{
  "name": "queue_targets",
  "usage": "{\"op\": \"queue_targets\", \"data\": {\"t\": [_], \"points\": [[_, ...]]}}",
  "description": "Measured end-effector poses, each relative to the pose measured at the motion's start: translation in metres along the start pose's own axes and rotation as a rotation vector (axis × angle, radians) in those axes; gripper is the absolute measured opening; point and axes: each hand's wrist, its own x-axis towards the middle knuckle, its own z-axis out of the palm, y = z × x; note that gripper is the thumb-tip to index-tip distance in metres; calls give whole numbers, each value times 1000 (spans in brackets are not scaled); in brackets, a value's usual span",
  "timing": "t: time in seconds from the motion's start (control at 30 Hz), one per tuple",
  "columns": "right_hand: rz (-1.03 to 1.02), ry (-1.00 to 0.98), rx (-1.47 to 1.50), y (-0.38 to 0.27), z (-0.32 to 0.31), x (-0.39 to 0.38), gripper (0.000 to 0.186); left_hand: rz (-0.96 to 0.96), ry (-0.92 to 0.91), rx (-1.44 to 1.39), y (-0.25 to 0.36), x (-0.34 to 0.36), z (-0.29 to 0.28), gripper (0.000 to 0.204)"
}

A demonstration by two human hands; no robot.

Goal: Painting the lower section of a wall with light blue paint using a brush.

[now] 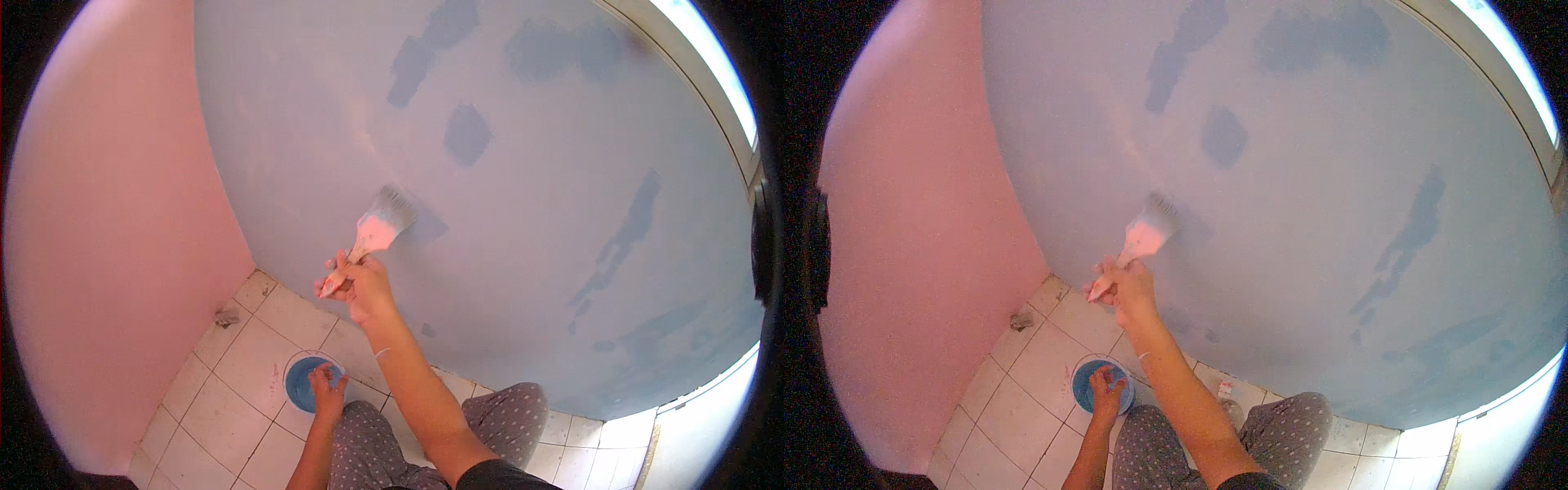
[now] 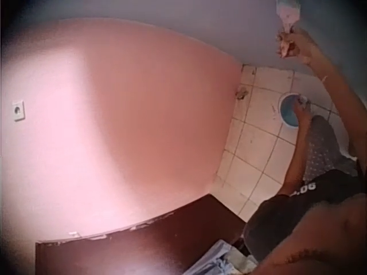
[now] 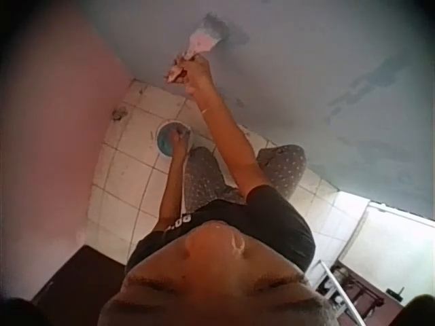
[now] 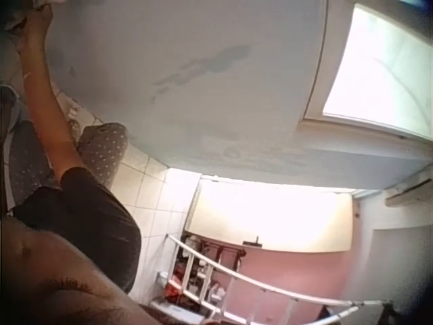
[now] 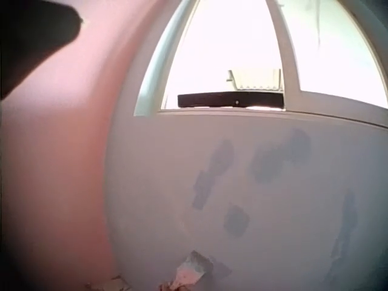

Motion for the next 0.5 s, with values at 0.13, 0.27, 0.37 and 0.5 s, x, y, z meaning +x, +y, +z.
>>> {"op": "queue_targets", "data": {"t": [0.13,0.27,0.37,0.5], "points": [[173,-45,90,6,6,-20,16,-19,0,11,-4,2,-12,43],[-6,-194,-105,-25,24,-38,17,-23,13,-26,-15,1,-15,40],[-63,-157,-109,-36,12,-14,17,-48,-3,-16,-12,0,-6,38],[125,-103,39,-24,3,-13,17,-44,-15,-94,-10,-5,4,37]]}}
